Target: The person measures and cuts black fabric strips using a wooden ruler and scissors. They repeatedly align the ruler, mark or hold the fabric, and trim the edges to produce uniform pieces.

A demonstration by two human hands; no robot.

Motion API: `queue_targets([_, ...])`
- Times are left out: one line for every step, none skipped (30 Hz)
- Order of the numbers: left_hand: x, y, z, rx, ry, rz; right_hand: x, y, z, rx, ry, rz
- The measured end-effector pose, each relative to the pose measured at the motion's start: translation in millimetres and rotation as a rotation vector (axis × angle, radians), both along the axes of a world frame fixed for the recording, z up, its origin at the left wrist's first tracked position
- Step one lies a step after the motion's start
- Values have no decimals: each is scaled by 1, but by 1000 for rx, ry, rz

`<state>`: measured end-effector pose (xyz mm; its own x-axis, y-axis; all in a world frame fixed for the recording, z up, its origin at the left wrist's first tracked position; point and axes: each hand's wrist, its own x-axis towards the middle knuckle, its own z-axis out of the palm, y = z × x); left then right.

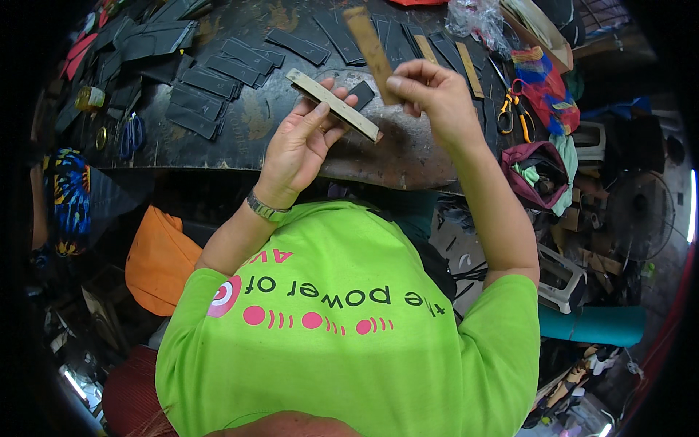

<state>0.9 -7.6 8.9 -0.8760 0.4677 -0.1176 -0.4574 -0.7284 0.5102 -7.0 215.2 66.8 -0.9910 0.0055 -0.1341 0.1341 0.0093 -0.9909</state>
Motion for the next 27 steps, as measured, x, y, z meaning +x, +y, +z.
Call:
queue_targets([0, -1, 1, -12, -2, 8, -12, 2, -4, -24, -6, -51])
queue_targets([0, -2, 1, -25, -4, 14, -24, 3, -8, -4, -33, -94])
queue_targets([0, -2, 2, -37, -6, 20, -35, 3, -12, 15, -13, -64])
queue_targets([0, -2, 3, -23, -2, 17, -45, 2, -17, 57, -23, -70])
queue_targets([0, -3, 3, -11, 2, 14, -55, -1, -23, 112, -9, -46])
queue_targets([0, -3, 4, 1, 5, 12, -65, -5, -28, 160, 10, -22])
queue_targets([0, -4, 5, 11, 15, 4, -75, -10, -33, 283, 16, -11])
queue_targets([0, -4, 6, 20, 23, -2, -83, -15, -36, 347, 26, -5])
queue_targets([-1, -6, 6, 33, 25, -7, -90, -20, -38, 414, 35, 2])
queue_targets([-1, -8, 7, 29, 38, -7, -94, -25, -41, 489, 31, 0])
queue_targets([-1, -10, 7, 30, 45, -6, -95, -28, -41, 566, 39, 9])
queue_targets([-1, -12, 7, 39, 50, -4, -93, -32, -41, 644, 140, -21])
queue_targets([-1, -14, 7, 37, 58, 2, -90, -36, -40, 724, 239, -51])
queue_targets([-1, -15, 6, 43, 66, 8, -88, -42, -38, 819, 272, -97])
queue_targets([-2, -17, 6, 49, 74, 14, -79, -42, -34, 827, 312, -65])
queue_targets([-3, -18, 5, 44, 77, 21, -69, -42, -28, 719, 325, 28])
queue_targets([-4, -19, 4, 39, 79, 27, -58, -42, -22, 625, 276, 106])
queue_targets([-5, -19, 4, 34, 73, 32, -47, -44, -16, 528, 270, 196])
queue_targets([-5, -19, 3, 27, 73, 39, -37, -45, -10, 425, 186, 235])
queue_targets([-6, -18, 3, 19, 64, 47, -28, -47, -5, 318, 145, 287])
queue_targets([-6, -17, 2, 10, 57, 54, -15, -47, -1, 286, 95, 309])
queue_targets([-7, -16, 2, -15, 69, 45, -7, -46, 4, 301, 93, 361])
queue_targets([-6, -14, 1, -41, 80, 34, -1, -47, 5, 371, 77, 333])
queue_targets([-6, -13, 1, -66, 91, 24, 2, -47, 6, 401, 107, 325])
queue_targets([-6, -11, 0, -66, 73, 19, 4, -49, 4, 374, 92, 300])
queue_targets([-5, -10, 0, -67, 55, 16, 5, -49, 3, 332, 95, 279])
queue_targets([-5, -10, 0, -68, 27, 14, 6, -49, 1, 289, 99, 259])
